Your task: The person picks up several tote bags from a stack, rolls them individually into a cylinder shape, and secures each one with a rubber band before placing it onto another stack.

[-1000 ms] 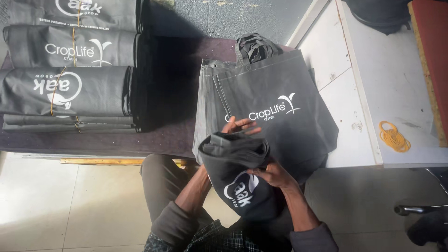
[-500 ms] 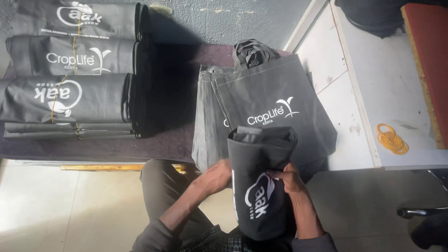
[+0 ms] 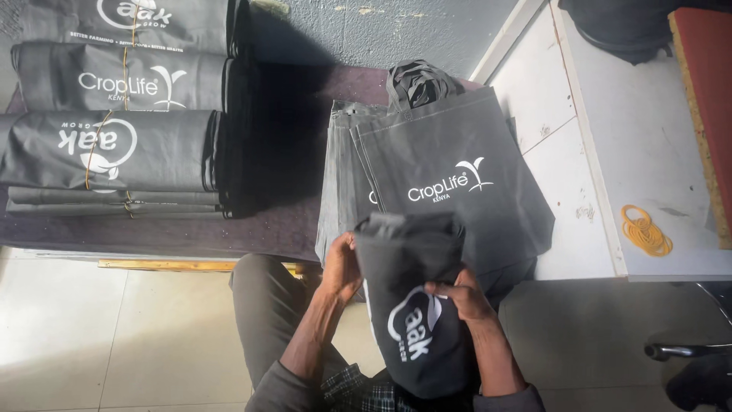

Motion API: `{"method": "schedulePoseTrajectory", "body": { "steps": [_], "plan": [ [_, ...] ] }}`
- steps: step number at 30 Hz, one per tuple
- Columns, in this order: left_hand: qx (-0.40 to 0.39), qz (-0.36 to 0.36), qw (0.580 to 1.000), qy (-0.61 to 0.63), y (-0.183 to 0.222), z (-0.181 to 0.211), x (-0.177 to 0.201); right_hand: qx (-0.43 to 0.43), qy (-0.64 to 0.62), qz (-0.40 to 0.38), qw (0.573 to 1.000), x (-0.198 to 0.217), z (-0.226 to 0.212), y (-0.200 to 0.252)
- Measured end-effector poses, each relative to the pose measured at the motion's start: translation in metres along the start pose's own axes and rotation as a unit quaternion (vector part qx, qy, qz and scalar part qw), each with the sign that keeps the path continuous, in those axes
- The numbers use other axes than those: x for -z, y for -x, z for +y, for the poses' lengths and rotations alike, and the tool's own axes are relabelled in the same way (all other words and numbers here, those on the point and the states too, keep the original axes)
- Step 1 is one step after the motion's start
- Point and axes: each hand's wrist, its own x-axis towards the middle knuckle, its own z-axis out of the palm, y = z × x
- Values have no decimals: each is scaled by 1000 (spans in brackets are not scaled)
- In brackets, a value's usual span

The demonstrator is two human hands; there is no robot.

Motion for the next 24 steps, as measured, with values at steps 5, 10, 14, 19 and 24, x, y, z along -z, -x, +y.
{"method": "schedulePoseTrajectory", "body": {
  "steps": [5, 10, 14, 19, 24],
  "plan": [
    [-64, -22, 997, 27, 1, 26, 1, 23, 80, 144, 986, 122, 77, -14],
    [-21, -30, 997, -74, -4, 60, -8, 90, 241, 68, 964, -32, -74, -7],
    [-70, 7, 983, -169, -5, 77, -23, 176, 480, -33, 859, -82, -111, -9],
    [-140, 20, 959, -246, 19, 89, -57, 216, 666, -69, 711, -61, -37, -5],
    [-369, 12, 761, -533, 36, 88, -64, 189, 714, -71, 671, -102, -57, -6]
  ]
}}
